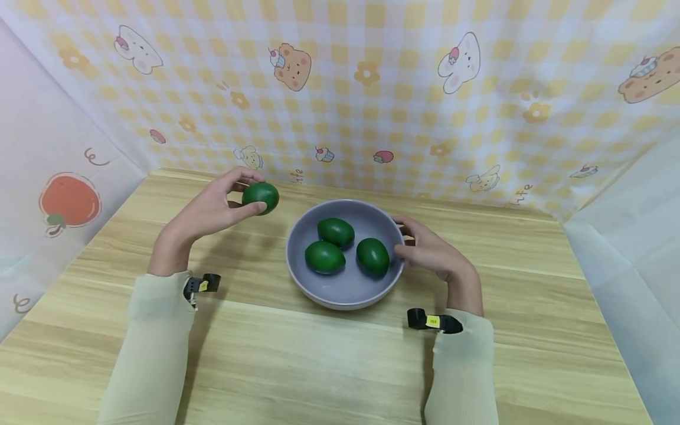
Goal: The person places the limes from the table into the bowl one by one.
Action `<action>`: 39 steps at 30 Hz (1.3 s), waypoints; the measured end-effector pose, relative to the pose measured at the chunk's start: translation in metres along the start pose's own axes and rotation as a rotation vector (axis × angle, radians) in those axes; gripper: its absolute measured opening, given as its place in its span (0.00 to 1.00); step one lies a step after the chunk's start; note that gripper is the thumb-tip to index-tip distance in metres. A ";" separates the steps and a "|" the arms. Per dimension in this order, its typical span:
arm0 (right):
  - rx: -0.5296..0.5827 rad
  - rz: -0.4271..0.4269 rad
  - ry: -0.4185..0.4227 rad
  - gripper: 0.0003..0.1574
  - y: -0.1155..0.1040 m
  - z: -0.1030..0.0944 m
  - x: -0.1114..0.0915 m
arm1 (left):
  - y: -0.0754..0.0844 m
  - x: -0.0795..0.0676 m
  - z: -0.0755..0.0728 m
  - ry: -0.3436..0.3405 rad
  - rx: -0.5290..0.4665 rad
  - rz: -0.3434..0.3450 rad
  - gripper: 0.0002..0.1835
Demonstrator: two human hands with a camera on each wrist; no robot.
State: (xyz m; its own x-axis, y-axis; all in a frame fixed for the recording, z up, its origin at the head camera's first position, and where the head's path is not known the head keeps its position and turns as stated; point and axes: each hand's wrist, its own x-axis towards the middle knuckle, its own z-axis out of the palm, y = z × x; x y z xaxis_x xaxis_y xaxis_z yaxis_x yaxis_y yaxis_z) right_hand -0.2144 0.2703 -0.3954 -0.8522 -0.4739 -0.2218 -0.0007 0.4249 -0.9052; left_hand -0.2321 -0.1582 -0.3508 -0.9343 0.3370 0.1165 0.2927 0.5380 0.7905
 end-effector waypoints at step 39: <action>-0.005 -0.001 0.001 0.41 -0.003 0.001 -0.001 | 0.015 0.003 0.010 -0.015 -0.001 0.065 0.23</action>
State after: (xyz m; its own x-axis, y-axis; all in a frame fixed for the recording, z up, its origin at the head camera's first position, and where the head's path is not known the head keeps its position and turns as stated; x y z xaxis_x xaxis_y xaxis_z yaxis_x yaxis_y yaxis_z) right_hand -0.2127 0.2685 -0.3927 -0.8529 -0.4734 -0.2202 -0.0042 0.4281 -0.9037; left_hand -0.2286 -0.1416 -0.3447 -0.9102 0.3828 0.1584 0.3523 0.5140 0.7821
